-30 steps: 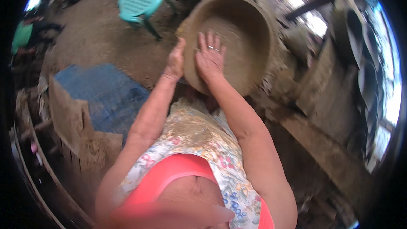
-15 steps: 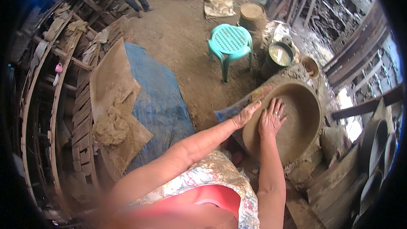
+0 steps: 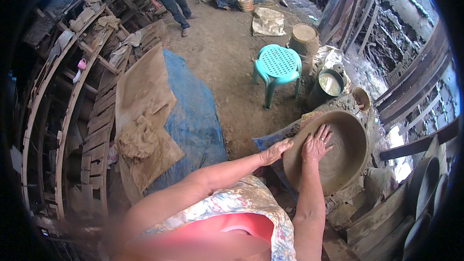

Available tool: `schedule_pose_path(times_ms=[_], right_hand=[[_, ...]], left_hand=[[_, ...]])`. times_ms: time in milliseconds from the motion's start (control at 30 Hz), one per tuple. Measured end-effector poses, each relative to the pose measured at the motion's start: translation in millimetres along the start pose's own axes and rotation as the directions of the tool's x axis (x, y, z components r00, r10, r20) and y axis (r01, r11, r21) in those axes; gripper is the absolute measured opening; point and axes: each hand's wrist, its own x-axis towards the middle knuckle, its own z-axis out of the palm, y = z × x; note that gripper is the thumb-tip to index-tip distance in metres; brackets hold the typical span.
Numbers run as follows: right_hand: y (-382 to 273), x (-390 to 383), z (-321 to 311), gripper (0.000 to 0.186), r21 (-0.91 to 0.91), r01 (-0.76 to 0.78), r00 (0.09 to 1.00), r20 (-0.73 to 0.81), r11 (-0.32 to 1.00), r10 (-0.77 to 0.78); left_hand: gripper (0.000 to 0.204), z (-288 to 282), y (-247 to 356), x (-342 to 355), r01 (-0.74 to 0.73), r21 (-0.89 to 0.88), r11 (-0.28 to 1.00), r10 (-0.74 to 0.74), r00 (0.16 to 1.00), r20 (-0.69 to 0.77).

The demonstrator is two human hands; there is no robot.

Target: The person handles a clay bowl, smooths its interior, then kneads a lump of clay and rolls it into a long coil. The coil is placed on a wooden board among other pottery pieces.

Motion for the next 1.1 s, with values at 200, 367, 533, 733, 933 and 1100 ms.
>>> schedule_pose_path(times_ms=[200,367,533,733,933,1100], right_hand=[[-2,-1,-1,0.059,-0.034,-0.017,1.000,0.010,0.999,0.018],[-4,2,0,0.059,-0.059,-0.032,0.999,-0.004,0.998,0.032],[-3,3,3,0.059,-0.008,-0.034,0.999,-0.031,0.999,0.033],[-4,2,3,0.060,0.029,-0.032,0.998,-0.050,0.999,0.033],[-10,4,-5,0.059,0.053,-0.061,0.998,-0.005,0.997,0.061],[-11,12,2,0.061,0.085,-0.137,0.990,0.024,0.987,0.136]], left_hand=[[0.072,-1,-24,-41,0.315,-0.203,0.927,-0.300,0.948,0.103],[0.064,2,-26,-32,0.393,-0.314,0.864,-0.385,0.919,0.091],[0.067,5,-16,-15,0.200,-0.437,0.877,-0.209,0.977,0.028],[0.060,-2,-27,5,0.006,-0.462,0.887,-0.034,0.998,-0.054],[0.047,-6,-54,-12,0.271,-0.510,0.816,-0.295,0.955,0.035],[0.030,-6,-60,-23,0.422,-0.477,0.771,-0.421,0.899,0.116]])
